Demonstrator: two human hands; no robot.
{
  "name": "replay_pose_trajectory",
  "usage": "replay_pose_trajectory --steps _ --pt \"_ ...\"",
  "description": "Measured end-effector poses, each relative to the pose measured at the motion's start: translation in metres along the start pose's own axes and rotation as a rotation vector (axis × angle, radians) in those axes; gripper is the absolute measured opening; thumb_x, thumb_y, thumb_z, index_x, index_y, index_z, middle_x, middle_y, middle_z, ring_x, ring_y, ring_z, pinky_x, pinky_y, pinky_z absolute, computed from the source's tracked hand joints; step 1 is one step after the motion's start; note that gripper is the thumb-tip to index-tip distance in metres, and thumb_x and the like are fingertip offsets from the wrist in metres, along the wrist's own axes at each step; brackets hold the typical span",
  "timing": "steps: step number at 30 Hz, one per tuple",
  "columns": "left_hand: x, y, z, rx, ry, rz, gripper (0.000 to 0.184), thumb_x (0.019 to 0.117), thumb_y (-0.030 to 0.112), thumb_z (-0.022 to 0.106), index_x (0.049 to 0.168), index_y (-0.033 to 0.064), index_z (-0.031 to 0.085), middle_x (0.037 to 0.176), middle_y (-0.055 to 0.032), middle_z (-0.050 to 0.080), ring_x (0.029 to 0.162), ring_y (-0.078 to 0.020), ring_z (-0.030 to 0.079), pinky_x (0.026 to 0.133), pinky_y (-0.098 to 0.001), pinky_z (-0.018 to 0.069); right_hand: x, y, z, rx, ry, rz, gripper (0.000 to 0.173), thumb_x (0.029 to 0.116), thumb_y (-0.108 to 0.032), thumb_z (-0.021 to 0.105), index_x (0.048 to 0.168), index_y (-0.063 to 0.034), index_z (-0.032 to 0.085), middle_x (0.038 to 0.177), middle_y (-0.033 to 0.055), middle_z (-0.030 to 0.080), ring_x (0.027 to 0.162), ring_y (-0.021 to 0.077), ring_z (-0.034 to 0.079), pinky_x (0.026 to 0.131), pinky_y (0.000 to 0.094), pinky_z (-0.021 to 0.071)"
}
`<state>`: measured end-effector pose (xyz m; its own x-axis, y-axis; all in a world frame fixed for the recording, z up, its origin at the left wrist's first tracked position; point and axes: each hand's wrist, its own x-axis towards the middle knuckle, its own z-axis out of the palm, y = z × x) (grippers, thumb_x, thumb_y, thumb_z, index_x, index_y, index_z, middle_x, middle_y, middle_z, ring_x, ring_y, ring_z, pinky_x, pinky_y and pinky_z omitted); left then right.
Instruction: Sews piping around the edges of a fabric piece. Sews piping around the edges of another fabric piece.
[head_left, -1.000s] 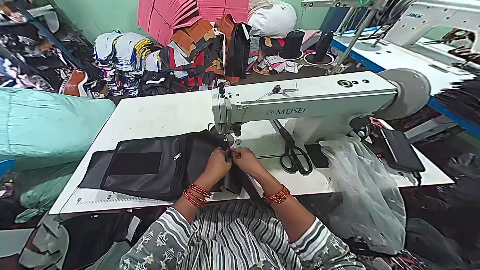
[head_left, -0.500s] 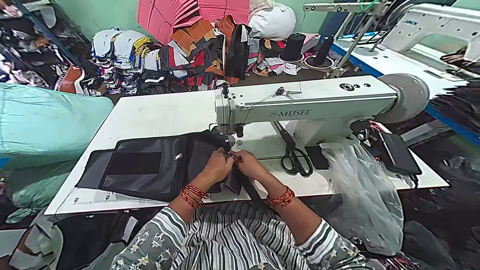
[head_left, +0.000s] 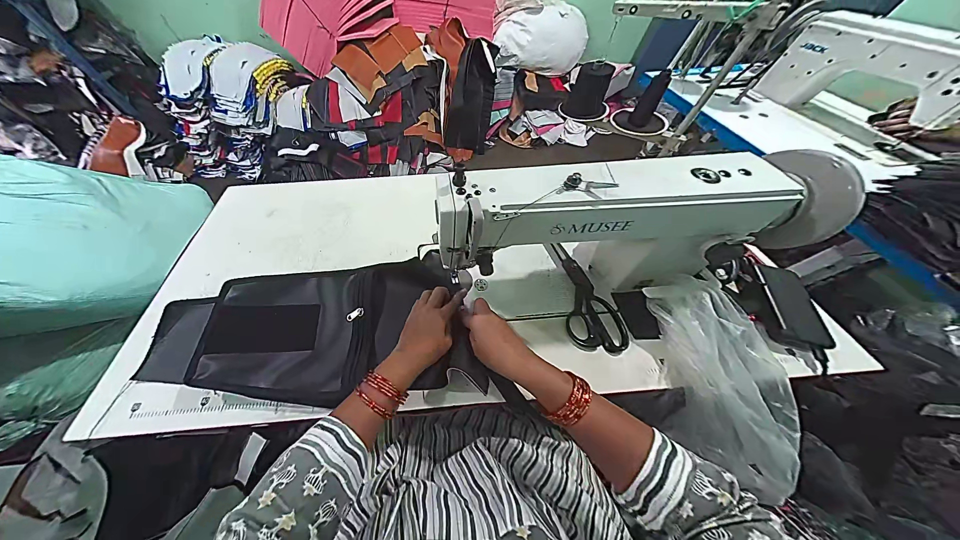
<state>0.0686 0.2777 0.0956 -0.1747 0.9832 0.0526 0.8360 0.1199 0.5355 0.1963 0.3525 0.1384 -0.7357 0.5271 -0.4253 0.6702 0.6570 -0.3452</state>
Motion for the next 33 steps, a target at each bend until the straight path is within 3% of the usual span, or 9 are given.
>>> replay_pose_trajectory --steps 3,8,13,18,22,25,29,31,33 --pt "0.005 -0.001 0.001 0.108 -0.079 0.034 0.044 0.0986 0.004 0.045 0.139 0.0046 0.063 0.137 -0.0229 0.059 0.135 -0.0411 0.049 0.112 -0.0496 0.0395 0.000 0.001 0.000 0.010 0.001 0.007 0.037 0.1037 0.002 0.040 0.136 0.0078 0.056 0.139 0.0299 0.047 0.121 0.0396 0.058 0.102 0.0443 0.0492" --pt "-0.009 -0.008 0.012 0.110 0.052 0.139 0.042 0.0940 0.007 0.055 0.133 -0.0036 0.065 0.139 -0.0258 0.060 0.135 -0.0459 0.052 0.112 -0.0530 0.0417 0.000 0.001 0.000 0.021 0.015 0.000 0.038 0.1034 0.002 0.041 0.138 0.0068 0.056 0.137 0.0304 0.048 0.121 0.0398 0.058 0.102 0.0432 0.0490" --pt "-0.004 -0.005 0.007 0.117 -0.042 0.052 0.045 0.0971 0.009 0.051 0.140 -0.0011 0.060 0.147 -0.0224 0.054 0.142 -0.0416 0.045 0.118 -0.0496 0.0350 0.005 0.001 -0.002 0.042 0.025 -0.008 0.037 0.1039 0.002 0.040 0.137 0.0071 0.056 0.136 0.0299 0.049 0.122 0.0388 0.058 0.104 0.0426 0.0480" --pt "0.009 -0.021 0.013 0.086 0.117 0.171 0.041 0.0947 0.008 0.051 0.130 -0.0047 0.067 0.133 -0.0245 0.064 0.131 -0.0439 0.056 0.111 -0.0515 0.0434 0.018 0.005 -0.008 0.094 0.030 -0.023 0.043 0.1033 0.003 0.041 0.145 0.0057 0.051 0.147 0.0319 0.043 0.131 0.0407 0.052 0.110 0.0436 0.0439" --pt "0.021 -0.028 0.013 0.054 0.211 0.218 0.032 0.0959 0.007 0.054 0.118 -0.0076 0.072 0.123 -0.0255 0.069 0.124 -0.0426 0.062 0.108 -0.0467 0.0483 0.031 0.004 -0.012 0.093 0.048 0.002 0.044 0.1023 0.003 0.042 0.145 0.0028 0.052 0.147 0.0316 0.043 0.132 0.0409 0.052 0.110 0.0455 0.0444" --pt "0.027 -0.032 0.008 0.032 0.173 0.196 0.033 0.0989 0.009 0.053 0.119 -0.0088 0.071 0.127 -0.0272 0.068 0.128 -0.0424 0.061 0.113 -0.0455 0.0447 0.039 0.002 -0.017 0.087 0.030 0.042 0.046 0.1037 0.003 0.040 0.149 0.0005 0.049 0.147 0.0304 0.044 0.132 0.0407 0.051 0.110 0.0451 0.0443" --pt "0.035 -0.040 0.005 0.012 0.158 0.243 0.031 0.0984 0.011 0.054 0.115 -0.0086 0.073 0.124 -0.0264 0.068 0.124 -0.0413 0.062 0.109 -0.0453 0.0474 0.042 0.001 -0.020 0.099 0.031 0.056 0.044 0.1040 0.002 0.041 0.147 0.0016 0.051 0.145 0.0303 0.046 0.133 0.0397 0.051 0.111 0.0449 0.0436" --pt "0.036 -0.041 0.003 -0.004 0.127 0.238 0.032 0.0989 0.011 0.054 0.116 -0.0083 0.072 0.126 -0.0262 0.068 0.126 -0.0407 0.061 0.112 -0.0457 0.0453 0.042 0.001 -0.020 0.102 0.038 0.059 0.045 0.1041 0.002 0.041 0.148 0.0012 0.050 0.145 0.0306 0.045 0.132 0.0398 0.052 0.111 0.0448 0.0438" --pt "0.030 -0.033 -0.004 0.008 0.066 0.105 0.034 0.1026 0.014 0.052 0.125 -0.0045 0.070 0.137 -0.0234 0.063 0.137 -0.0393 0.054 0.120 -0.0498 0.0342 0.041 0.001 -0.017 0.118 0.055 0.055 0.046 0.1043 0.002 0.040 0.149 0.0005 0.050 0.146 0.0308 0.045 0.132 0.0395 0.052 0.111 0.0440 0.0438"
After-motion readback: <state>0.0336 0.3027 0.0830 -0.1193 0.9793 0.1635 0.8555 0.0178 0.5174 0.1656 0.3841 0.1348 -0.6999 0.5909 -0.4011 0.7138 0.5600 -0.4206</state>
